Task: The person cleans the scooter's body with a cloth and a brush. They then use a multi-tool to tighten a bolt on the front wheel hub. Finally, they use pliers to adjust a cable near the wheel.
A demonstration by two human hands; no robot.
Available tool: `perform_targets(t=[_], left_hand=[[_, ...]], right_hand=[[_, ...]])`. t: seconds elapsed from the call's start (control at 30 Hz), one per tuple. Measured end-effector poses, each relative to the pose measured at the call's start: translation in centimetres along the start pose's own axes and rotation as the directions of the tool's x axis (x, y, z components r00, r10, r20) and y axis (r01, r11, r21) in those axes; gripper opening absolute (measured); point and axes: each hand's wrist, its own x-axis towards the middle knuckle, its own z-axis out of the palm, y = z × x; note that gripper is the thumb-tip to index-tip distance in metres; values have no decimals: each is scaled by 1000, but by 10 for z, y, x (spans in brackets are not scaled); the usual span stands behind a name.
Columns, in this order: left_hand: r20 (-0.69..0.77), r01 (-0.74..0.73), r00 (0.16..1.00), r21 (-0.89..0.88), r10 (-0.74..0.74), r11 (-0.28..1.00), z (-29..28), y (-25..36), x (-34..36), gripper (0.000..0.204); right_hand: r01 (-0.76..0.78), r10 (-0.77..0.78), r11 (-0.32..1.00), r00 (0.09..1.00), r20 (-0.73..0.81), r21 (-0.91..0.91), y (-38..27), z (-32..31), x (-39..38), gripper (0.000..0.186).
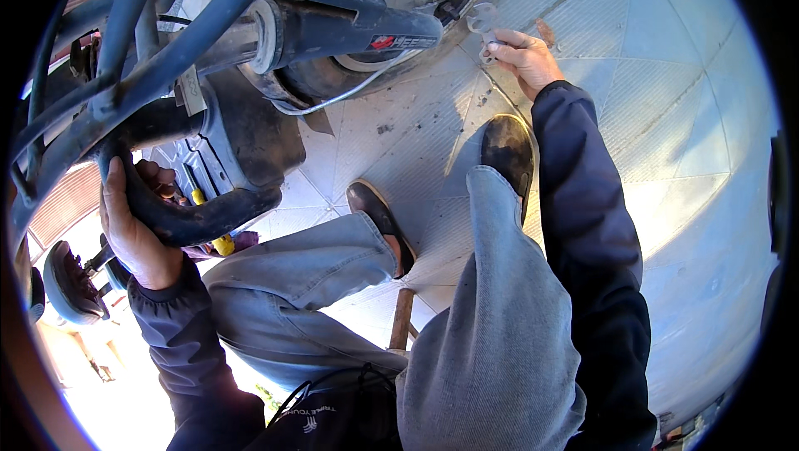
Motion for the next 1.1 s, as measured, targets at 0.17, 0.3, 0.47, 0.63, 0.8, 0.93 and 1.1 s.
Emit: perform_targets(t=[0.17, 0.3, 0.47, 0.63, 0.8, 0.93, 1.1], left_hand=[[4, -8, 1000, -1, 8, 1000, -1, 0, 0, 39], [-7, -8, 1000, 5, 8, 1000, 1, 0, 0, 39], [-24, -9, 1000, 13, 9, 1000, -1, -3, 1, 40], [-33, -24, 999, 20, 25, 1000, 2, -2, 0, 40], [-25, -27, 999, -1, 27, 1000, -2, -5, 2, 40], [-27, -18, 999, 1, 18, 1000, -3, -5, 1, 41], [-10, -14, 1000, 2, 14, 1000, -4, -4, 3, 43]], right_hand=[[7, -5, 1000, 996, 94, -17, 0, 13, 8, 42], [5, -5, 1000, 995, 100, 0, -3, 22, 6, 42], [-28, 25, 1000, 986, 167, 11, -1, 20, 10, 37], [-71, 53, 995, 966, 252, 63, 13, 19, 16, 34], [-68, 54, 996, 980, 193, 63, 12, 27, 9, 35], [-68, 62, 997, 989, 132, 48, 8, 32, 3, 37], [-68, 54, 995, 984, 170, 77, 9, 25, 4, 38]])
